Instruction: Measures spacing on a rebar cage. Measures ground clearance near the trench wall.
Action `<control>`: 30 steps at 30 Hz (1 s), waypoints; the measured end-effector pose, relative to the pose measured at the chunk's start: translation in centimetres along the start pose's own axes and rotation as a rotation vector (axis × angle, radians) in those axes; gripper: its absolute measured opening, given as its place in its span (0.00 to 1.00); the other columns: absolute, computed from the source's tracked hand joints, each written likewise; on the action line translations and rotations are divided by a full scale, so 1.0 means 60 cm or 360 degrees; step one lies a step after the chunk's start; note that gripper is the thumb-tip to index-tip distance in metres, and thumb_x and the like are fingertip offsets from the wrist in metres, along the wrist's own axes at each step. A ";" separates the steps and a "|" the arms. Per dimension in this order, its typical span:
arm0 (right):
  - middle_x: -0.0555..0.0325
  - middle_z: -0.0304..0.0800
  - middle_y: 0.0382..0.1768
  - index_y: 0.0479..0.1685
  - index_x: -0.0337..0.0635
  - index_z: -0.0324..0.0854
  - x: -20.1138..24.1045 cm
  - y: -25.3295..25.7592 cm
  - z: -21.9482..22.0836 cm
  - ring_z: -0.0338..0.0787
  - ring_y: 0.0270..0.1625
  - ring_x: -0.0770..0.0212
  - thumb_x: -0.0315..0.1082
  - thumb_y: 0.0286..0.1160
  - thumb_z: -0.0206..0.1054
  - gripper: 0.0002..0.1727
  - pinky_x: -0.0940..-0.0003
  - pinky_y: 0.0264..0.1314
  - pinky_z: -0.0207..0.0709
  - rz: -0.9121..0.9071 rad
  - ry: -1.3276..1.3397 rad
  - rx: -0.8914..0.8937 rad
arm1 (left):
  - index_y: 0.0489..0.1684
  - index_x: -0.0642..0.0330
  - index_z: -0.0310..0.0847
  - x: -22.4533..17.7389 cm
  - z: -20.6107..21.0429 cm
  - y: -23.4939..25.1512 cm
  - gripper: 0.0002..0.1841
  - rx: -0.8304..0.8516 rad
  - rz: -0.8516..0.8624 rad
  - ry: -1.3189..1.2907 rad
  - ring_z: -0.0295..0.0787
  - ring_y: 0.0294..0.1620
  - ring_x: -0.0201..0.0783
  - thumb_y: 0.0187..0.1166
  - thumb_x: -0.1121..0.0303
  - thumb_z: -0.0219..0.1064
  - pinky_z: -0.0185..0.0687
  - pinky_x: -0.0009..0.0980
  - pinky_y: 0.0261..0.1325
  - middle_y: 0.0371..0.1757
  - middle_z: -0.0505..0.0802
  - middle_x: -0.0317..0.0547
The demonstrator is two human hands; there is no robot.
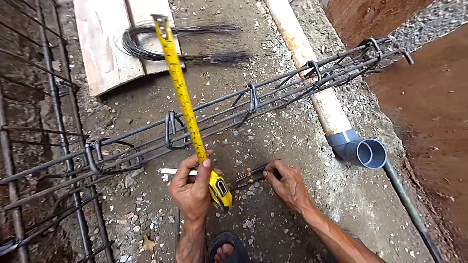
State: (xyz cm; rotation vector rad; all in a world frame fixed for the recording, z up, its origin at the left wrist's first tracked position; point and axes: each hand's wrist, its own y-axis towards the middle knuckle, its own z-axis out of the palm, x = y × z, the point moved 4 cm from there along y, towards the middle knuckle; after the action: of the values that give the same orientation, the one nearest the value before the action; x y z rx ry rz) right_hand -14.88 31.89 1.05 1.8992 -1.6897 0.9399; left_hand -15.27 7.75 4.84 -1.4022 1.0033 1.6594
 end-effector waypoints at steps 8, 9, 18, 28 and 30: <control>0.45 0.93 0.42 0.53 0.36 0.87 -0.159 0.017 -0.072 0.93 0.49 0.49 0.36 0.83 0.63 0.14 0.47 0.58 0.82 0.0802 -0.0240 0.0005 | 0.45 0.52 0.88 0.003 -0.063 -0.020 0.05 -0.0030 0.0011 0.0090 0.93 0.24 0.31 0.82 0.65 0.66 0.92 0.26 0.25 0.47 0.97 0.34; 0.44 0.93 0.43 0.53 0.35 0.88 -0.172 0.025 -0.081 0.92 0.50 0.48 0.36 0.83 0.63 0.14 0.46 0.60 0.81 0.0815 -0.0276 -0.0041 | 0.44 0.52 0.87 0.005 -0.069 -0.020 0.05 -0.0040 0.0008 0.0104 0.93 0.24 0.30 0.82 0.65 0.66 0.91 0.26 0.25 0.47 0.97 0.33; 0.41 0.93 0.52 0.57 0.37 0.89 -0.178 0.120 -0.049 0.91 0.58 0.41 0.30 0.83 0.64 0.12 0.39 0.65 0.80 0.0562 -0.0382 -0.0064 | 0.43 0.54 0.85 0.014 -0.085 -0.009 0.06 -0.0085 -0.0014 0.0089 0.92 0.23 0.34 0.81 0.64 0.67 0.91 0.28 0.23 0.44 0.97 0.38; 0.40 0.92 0.47 0.49 0.37 0.91 -0.203 0.121 -0.041 0.91 0.54 0.39 0.29 0.79 0.67 0.09 0.37 0.60 0.81 0.0425 -0.0557 0.0088 | 0.45 0.54 0.84 0.018 -0.103 -0.006 0.05 -0.0088 -0.0041 0.0130 0.92 0.23 0.33 0.83 0.65 0.64 0.91 0.27 0.25 0.45 0.97 0.37; 0.41 0.91 0.47 0.49 0.38 0.91 -0.208 0.110 -0.037 0.91 0.53 0.40 0.30 0.79 0.67 0.09 0.38 0.58 0.81 0.0419 -0.0564 0.0094 | 0.46 0.54 0.84 0.022 -0.102 -0.005 0.06 -0.0083 -0.0049 0.0132 0.93 0.24 0.33 0.83 0.65 0.64 0.91 0.27 0.25 0.45 0.97 0.37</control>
State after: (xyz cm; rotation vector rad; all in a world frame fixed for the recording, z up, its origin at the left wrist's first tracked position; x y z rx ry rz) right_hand -22.14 40.93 -7.30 2.0068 -2.1817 0.7857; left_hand -12.59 2.41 2.86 -1.5243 0.9854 1.6270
